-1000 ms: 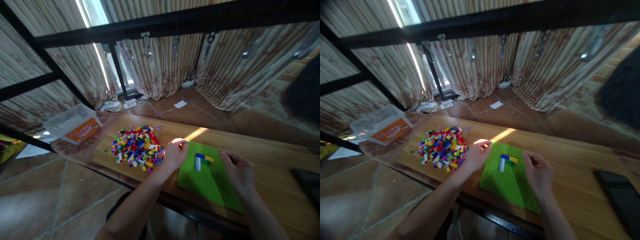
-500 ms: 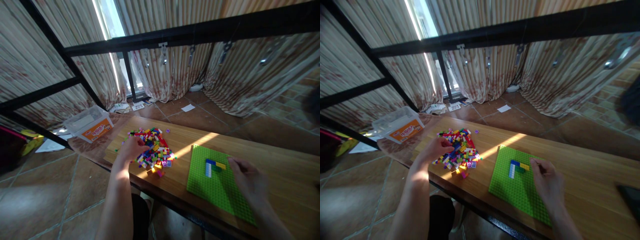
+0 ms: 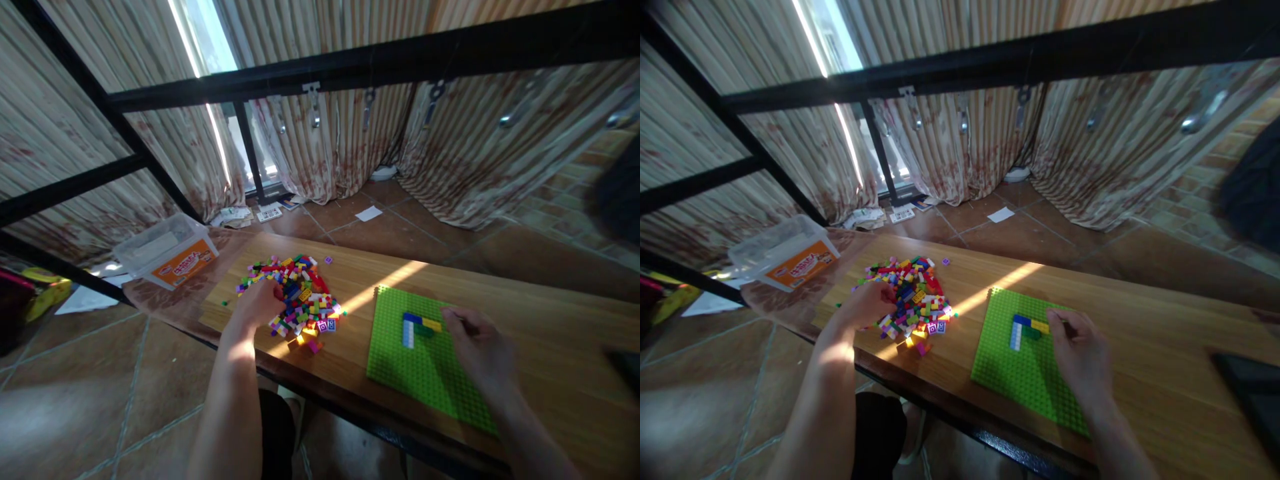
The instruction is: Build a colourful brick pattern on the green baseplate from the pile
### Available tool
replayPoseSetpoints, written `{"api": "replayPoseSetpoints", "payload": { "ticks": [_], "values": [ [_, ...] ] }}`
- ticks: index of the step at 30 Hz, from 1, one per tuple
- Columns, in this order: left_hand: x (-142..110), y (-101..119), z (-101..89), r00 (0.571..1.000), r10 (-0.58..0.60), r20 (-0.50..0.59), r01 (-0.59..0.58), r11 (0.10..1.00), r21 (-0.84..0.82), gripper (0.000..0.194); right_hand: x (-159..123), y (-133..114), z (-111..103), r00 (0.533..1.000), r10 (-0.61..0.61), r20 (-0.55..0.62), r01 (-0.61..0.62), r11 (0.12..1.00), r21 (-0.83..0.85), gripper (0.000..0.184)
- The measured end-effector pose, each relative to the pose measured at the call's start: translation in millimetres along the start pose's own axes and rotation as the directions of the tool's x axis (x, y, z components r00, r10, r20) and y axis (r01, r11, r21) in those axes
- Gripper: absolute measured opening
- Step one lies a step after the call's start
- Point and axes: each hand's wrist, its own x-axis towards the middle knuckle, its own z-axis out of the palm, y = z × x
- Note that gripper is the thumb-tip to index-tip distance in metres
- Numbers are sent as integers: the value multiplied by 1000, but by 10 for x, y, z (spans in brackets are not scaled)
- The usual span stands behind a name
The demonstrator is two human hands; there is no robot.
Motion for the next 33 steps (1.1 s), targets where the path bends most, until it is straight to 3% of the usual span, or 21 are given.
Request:
{"api": "replayPoseSetpoints", "payload": {
  "ticks": [4,7,10,13,17,23,29,33],
  "values": [
    [-27,161,-30,990,142,21,-129,943,-307,8,-3,-64,11,1000,-9,-4,9,999,46,33],
    [-110,465,82,938,337,83,-216,755,-619,13,-34,-151,20,1000,-18,-8,19,990,138,31],
    [-256,881,343,910,367,192,-97,639,-763,13,-119,-263,8,997,-75,32,63,958,279,26],
    [-425,1271,669,897,385,217,10,473,-881,12,-236,-369,-30,960,-203,191,123,923,365,29],
    [-573,1569,972,860,405,310,167,351,-921,10,-324,-414,-118,937,-274,218,174,904,390,30],
    [-587,1643,1076,835,425,350,209,345,-915,16,-285,-279,-227,896,-321,308,203,911,359,26],
    [-573,1698,1160,809,453,374,183,411,-893,18,-271,-177,-287,897,-299,325,178,919,352,23],
    [-479,1664,1203,869,431,244,-2,496,-868,16,-197,-55,-323,917,-232,324,166,962,218,21]
  ]
}}
